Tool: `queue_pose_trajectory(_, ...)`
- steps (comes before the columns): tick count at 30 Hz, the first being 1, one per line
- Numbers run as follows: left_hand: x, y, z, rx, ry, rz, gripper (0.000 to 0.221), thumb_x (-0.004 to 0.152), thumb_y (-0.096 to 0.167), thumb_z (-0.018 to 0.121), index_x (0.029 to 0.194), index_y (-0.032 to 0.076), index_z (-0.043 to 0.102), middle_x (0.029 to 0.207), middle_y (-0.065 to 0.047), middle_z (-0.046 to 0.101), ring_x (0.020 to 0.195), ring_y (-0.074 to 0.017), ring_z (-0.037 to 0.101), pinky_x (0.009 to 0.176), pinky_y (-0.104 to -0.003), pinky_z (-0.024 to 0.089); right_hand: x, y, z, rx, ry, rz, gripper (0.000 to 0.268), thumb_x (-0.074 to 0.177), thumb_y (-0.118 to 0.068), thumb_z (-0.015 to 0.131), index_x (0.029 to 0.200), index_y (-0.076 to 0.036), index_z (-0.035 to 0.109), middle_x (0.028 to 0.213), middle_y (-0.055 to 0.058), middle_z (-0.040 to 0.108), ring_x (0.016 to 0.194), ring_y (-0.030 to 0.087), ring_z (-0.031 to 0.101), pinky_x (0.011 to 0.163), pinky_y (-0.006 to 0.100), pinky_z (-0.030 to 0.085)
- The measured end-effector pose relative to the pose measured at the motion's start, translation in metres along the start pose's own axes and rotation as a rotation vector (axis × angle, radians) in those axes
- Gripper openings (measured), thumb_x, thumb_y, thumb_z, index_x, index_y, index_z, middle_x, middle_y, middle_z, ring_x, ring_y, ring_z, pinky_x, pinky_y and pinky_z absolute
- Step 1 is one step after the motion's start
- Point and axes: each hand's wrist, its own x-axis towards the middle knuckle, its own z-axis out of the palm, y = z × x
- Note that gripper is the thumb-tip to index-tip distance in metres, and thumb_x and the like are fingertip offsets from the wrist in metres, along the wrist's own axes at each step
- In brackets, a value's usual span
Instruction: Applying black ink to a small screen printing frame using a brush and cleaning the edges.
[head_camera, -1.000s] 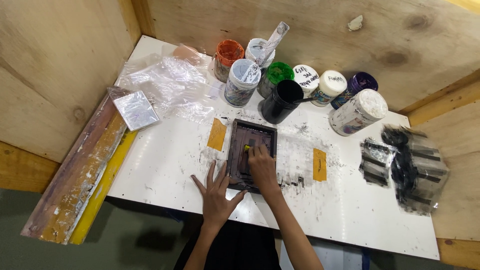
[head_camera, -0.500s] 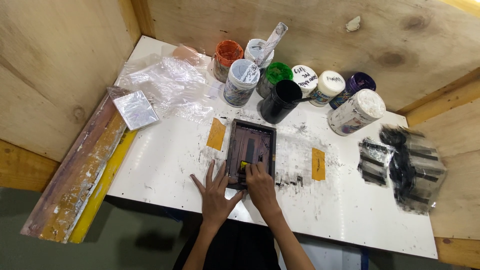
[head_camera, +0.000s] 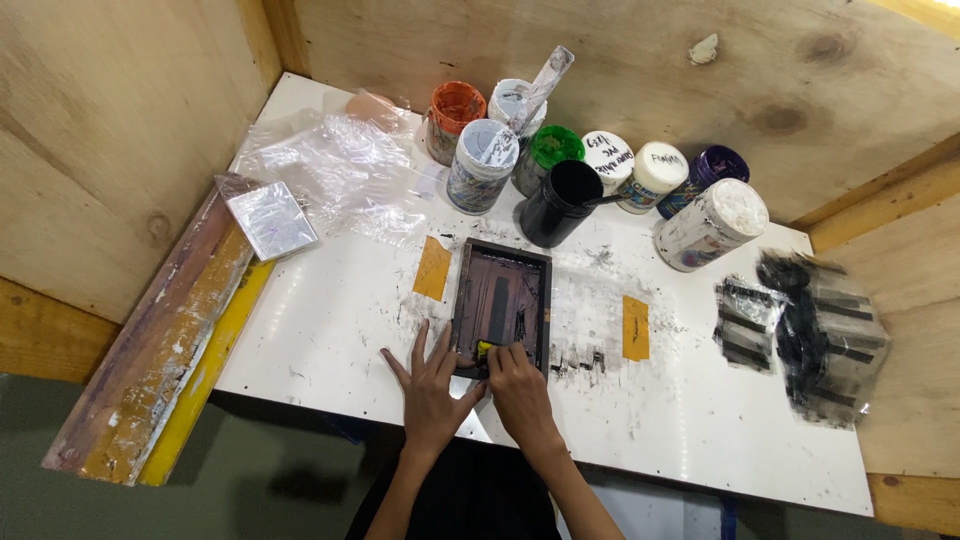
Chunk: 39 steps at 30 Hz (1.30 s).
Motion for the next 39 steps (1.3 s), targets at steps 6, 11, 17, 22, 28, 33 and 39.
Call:
queue_pose_trajectory(6,0.0,-0.002,0.006,0.005,0.028,-0.009,0.041,0.077,0.049,0.084,0.1,0.017,0.073,0.156,-0.005,0.049,0.154,-0.0322,0.024,0.111,-0.085,-0.002,0.027,0.023,-0.019,0.17,-0.325,0.17,0.022,0.09,-0.005,0.07,0.112,-0.008,0.07,0.1,0.005,0.075,0.109,0.028,0.058,0.07,0.036,0.065)
queue_pose_trajectory(11,0.001,0.002,0.001,0.0,0.033,-0.013,0.042,0.082,0.054,0.077,0.099,0.015,0.072,0.156,-0.005,0.049,0.154,-0.0326,0.025,0.111,-0.084,-0.003,0.066,0.068,-0.047,0.529,-0.373,0.459,0.024,0.095,-0.019,0.065,0.116,-0.016,0.075,0.105,0.013,0.068,0.08,0.019,0.055,0.054,0.032,0.052)
queue_pose_trajectory(17,0.0,0.0,0.003,0.003,0.04,-0.019,0.041,0.081,0.055,0.078,0.096,0.017,0.073,0.156,-0.003,0.049,0.154,-0.0321,0.025,0.112,-0.084,-0.002,0.054,0.138,0.007,1.29,0.022,0.832,0.027,0.095,-0.013,0.07,0.12,-0.001,0.072,0.099,0.007,0.066,0.081,0.016,0.055,0.068,0.02,0.046)
queue_pose_trajectory(22,0.001,0.0,0.005,0.018,0.058,0.001,0.04,0.079,0.054,0.08,0.094,0.018,0.072,0.155,-0.004,0.049,0.153,-0.0329,0.026,0.111,-0.085,-0.001,0.024,0.166,0.056,1.995,0.359,0.921,0.029,0.096,-0.014,0.069,0.122,-0.004,0.066,0.117,0.012,0.07,0.103,0.02,0.062,0.084,0.03,0.051)
queue_pose_trajectory(28,0.0,-0.003,0.008,0.063,0.016,-0.021,0.042,0.078,0.056,0.079,0.098,0.019,0.073,0.158,-0.001,0.045,0.154,-0.0308,0.022,0.111,-0.085,-0.001,0.008,0.166,0.073,2.204,0.328,0.881,0.025,0.098,-0.017,0.066,0.12,-0.006,0.064,0.118,0.015,0.068,0.106,0.026,0.062,0.095,0.047,0.053)
queue_pose_trajectory(33,0.0,-0.003,0.01,0.048,0.034,-0.03,0.04,0.074,0.05,0.084,0.098,0.021,0.072,0.155,-0.003,0.049,0.153,-0.0296,0.026,0.111,-0.084,-0.002,0.007,0.17,0.081,2.089,0.331,0.855,0.018,0.095,-0.01,0.069,0.112,-0.002,0.069,0.114,0.014,0.072,0.101,0.023,0.067,0.1,0.045,0.055)
queue_pose_trajectory(39,0.002,-0.002,0.008,0.034,-0.012,-0.067,0.04,0.074,0.044,0.086,0.102,0.02,0.07,0.16,-0.003,0.043,0.155,-0.0236,0.024,0.112,-0.083,-0.005,0.006,0.175,0.096,2.067,0.291,0.813,0.02,0.096,-0.013,0.069,0.114,-0.004,0.068,0.121,0.014,0.071,0.114,0.024,0.066,0.1,0.038,0.054)
